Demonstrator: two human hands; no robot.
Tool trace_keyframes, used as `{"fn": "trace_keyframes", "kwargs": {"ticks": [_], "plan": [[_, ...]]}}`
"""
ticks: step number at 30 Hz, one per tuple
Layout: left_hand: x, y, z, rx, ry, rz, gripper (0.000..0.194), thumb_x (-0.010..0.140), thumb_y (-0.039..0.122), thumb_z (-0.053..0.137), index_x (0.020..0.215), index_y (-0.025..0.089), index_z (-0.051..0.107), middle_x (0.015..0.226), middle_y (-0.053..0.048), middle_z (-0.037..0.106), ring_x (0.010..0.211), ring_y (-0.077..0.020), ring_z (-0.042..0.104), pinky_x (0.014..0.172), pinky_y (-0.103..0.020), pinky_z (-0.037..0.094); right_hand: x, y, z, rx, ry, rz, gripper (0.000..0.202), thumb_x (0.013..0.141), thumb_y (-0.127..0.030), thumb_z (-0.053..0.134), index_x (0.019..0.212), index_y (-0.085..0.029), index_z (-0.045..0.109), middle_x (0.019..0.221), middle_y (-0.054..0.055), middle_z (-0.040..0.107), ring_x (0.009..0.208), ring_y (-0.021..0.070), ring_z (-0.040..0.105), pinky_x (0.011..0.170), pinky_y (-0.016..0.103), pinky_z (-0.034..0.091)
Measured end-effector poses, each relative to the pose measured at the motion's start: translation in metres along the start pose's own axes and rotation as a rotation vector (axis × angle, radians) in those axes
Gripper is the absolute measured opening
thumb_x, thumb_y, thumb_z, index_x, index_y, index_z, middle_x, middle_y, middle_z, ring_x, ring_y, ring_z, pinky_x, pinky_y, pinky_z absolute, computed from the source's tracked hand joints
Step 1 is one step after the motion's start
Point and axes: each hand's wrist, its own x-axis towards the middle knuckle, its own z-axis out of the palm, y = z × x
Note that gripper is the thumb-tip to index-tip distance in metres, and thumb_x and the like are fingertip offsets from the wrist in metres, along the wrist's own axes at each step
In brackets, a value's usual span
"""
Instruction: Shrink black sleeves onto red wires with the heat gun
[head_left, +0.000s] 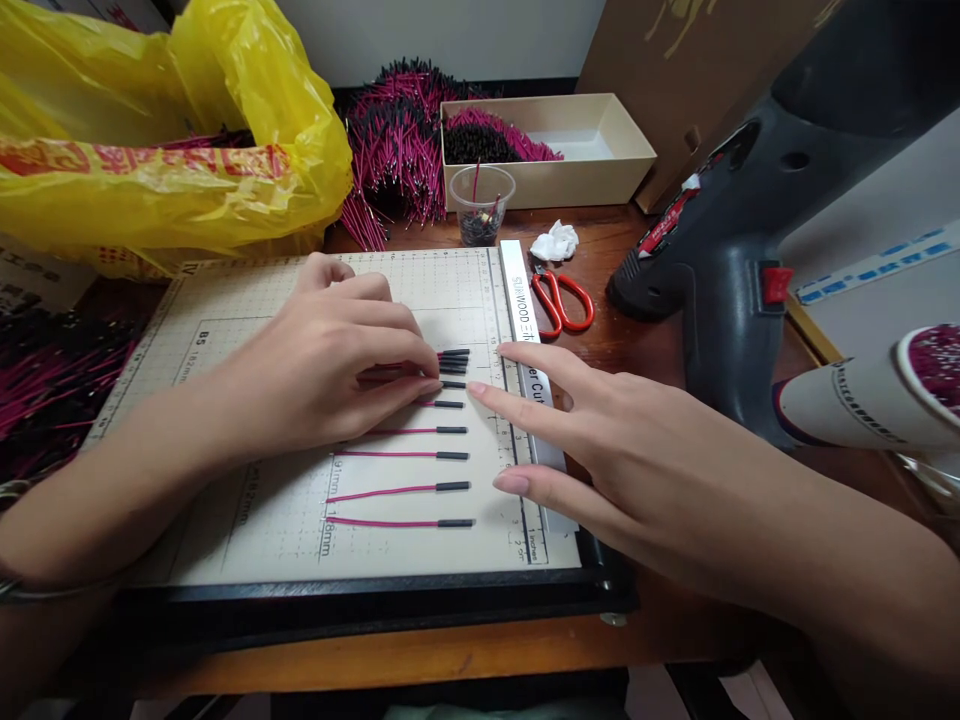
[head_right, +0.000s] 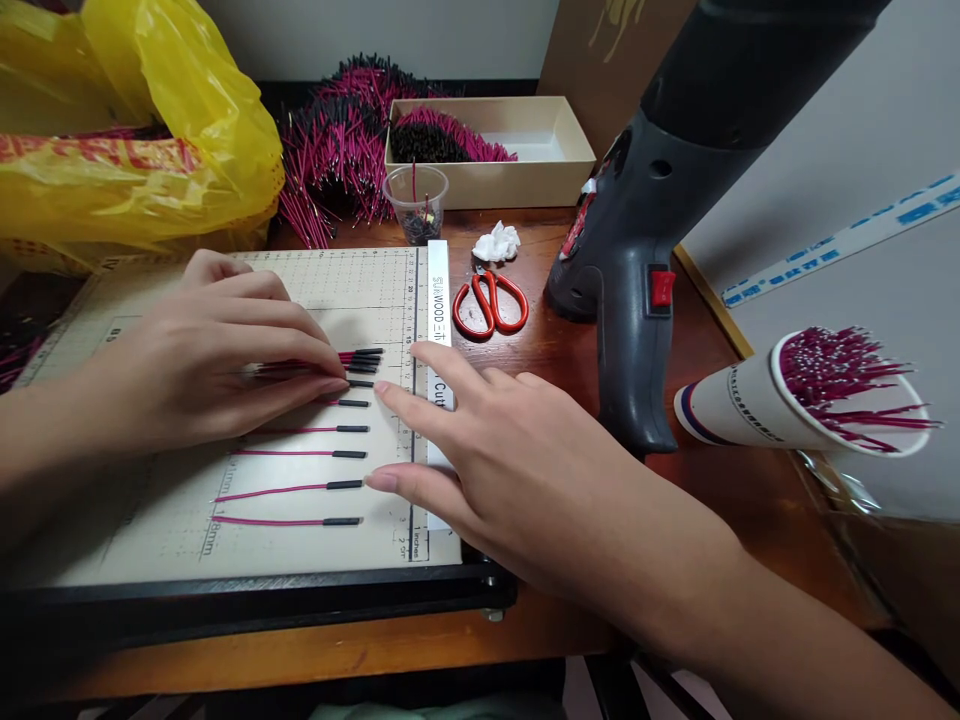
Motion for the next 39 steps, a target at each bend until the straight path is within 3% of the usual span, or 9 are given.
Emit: {"fn": "trace_keyframes", "kwargs": {"ticks": [22,39], "plan": [[-0.0027,-0.0017,0.0044,-0.006,0.035,0.006,0.022,0.096,0.041,0.058,0.087,0.031,0.075,0.082,0.001,0.078,0.08,-0.0211,0.059,0.094,-0.047,0.033,-0.0011,0.0015,0.0017,-0.004,0.022,-0.005,0.058,0.107,-0.054,0.027,0.144,-0.023,0.058,0.151,0.013,0.053,0.109,0.0281,0.072,0.081,0.047,0.063],[0.0045,0.0014,-0.003,0.025,0.043,-0.037,0.026,0.098,0.042,0.056,0.086,0.028,0.074,0.08,0.001,0.074,0.078,-0.0205,0.057,0.079,-0.041,0.028,0.0043,0.0027,0.0005,-0.022,0.029,0.013,0.059,0.107,-0.052,0.028,0.144,-0.02,0.06,0.15,0.017,0.054,0.106,0.0293,0.072,0.083,0.047,0.062]]}}
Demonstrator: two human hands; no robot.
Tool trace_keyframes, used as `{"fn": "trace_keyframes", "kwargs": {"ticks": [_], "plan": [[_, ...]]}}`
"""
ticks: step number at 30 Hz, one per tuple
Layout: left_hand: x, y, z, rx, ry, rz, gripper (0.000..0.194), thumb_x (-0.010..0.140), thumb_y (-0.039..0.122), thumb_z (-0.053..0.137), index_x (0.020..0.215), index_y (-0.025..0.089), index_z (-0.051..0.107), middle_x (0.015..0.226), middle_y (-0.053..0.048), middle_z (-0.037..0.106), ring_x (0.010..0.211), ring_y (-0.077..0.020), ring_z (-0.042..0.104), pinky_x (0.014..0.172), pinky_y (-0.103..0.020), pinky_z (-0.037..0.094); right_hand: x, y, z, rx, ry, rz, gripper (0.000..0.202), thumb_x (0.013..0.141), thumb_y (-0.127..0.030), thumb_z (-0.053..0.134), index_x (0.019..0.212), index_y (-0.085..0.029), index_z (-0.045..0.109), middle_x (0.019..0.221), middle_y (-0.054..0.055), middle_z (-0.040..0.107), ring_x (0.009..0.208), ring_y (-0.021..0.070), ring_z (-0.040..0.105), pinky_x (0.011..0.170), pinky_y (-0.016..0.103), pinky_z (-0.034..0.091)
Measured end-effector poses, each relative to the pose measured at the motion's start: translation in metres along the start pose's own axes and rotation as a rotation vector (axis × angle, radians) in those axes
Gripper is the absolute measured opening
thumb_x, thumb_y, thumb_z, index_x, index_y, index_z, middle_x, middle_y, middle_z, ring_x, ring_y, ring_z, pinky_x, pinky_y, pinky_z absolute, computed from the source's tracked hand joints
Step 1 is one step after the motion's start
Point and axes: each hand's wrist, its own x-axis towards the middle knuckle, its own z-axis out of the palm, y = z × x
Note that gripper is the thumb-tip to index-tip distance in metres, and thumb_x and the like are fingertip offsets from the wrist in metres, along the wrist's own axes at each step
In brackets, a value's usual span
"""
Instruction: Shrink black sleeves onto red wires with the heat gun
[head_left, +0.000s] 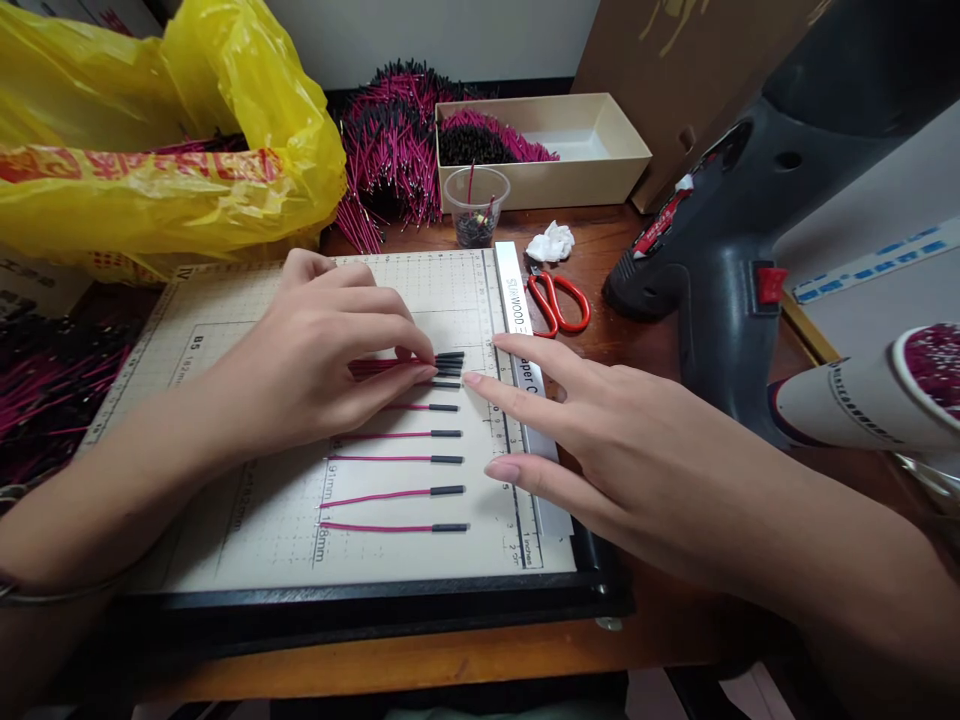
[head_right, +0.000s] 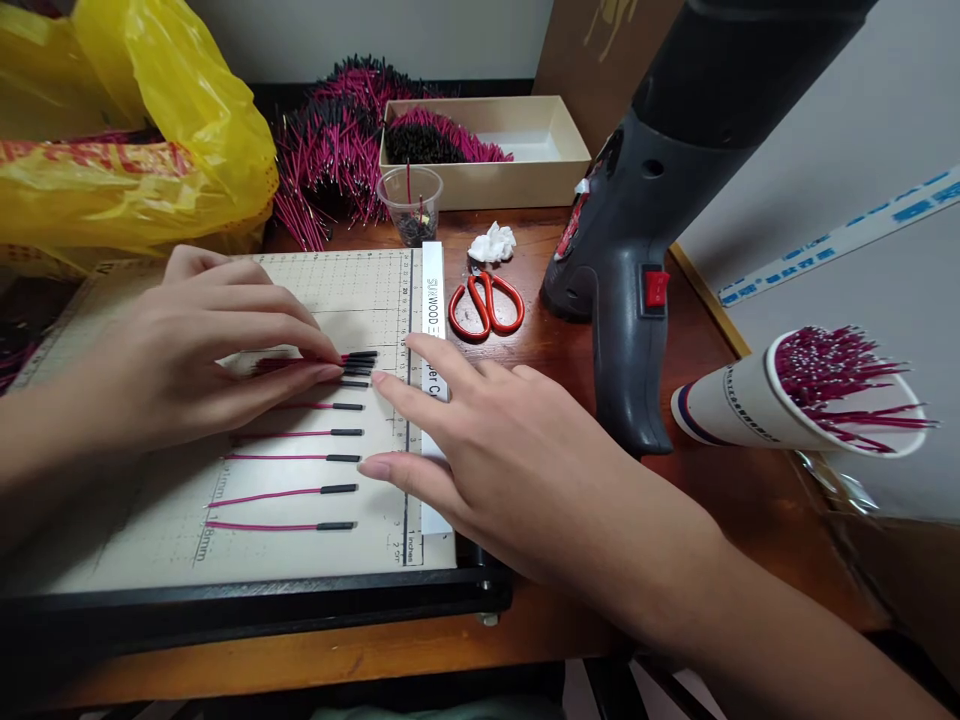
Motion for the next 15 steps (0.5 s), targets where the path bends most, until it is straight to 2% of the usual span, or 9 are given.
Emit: {"fn": "trace_keyframes", "kwargs": {"ticks": [9,15], "plan": [[0.0003,-0.0012,0.0066,0.027,0.03,0.026,0.026,0.099,0.036,0.053,0.086,0.029,0.074,0.082,0.001,0.077,0.079,-0.0208,0.058,0.083,-0.043,0.028,0.0011,-0.0006,0.0002,0.001,0.001,-0.004,0.058,0.107,-0.051,0.027,0.143,-0.02,0.06,0.151,0.018,0.053,0.111,0.0315,0.07,0.083,0.046,0.061],[0.0,-0.0009,0.0067,0.082,0.059,0.026,0.028,0.099,0.035,0.052,0.084,0.026,0.074,0.078,0.0,0.075,0.077,-0.0208,0.056,0.083,-0.043,0.028,0.0051,0.0069,-0.0065,-0.075,-0.022,-0.009,0.059,0.107,-0.054,0.026,0.147,-0.02,0.053,0.147,0.012,0.057,0.097,0.025,0.072,0.075,0.04,0.059]]}}
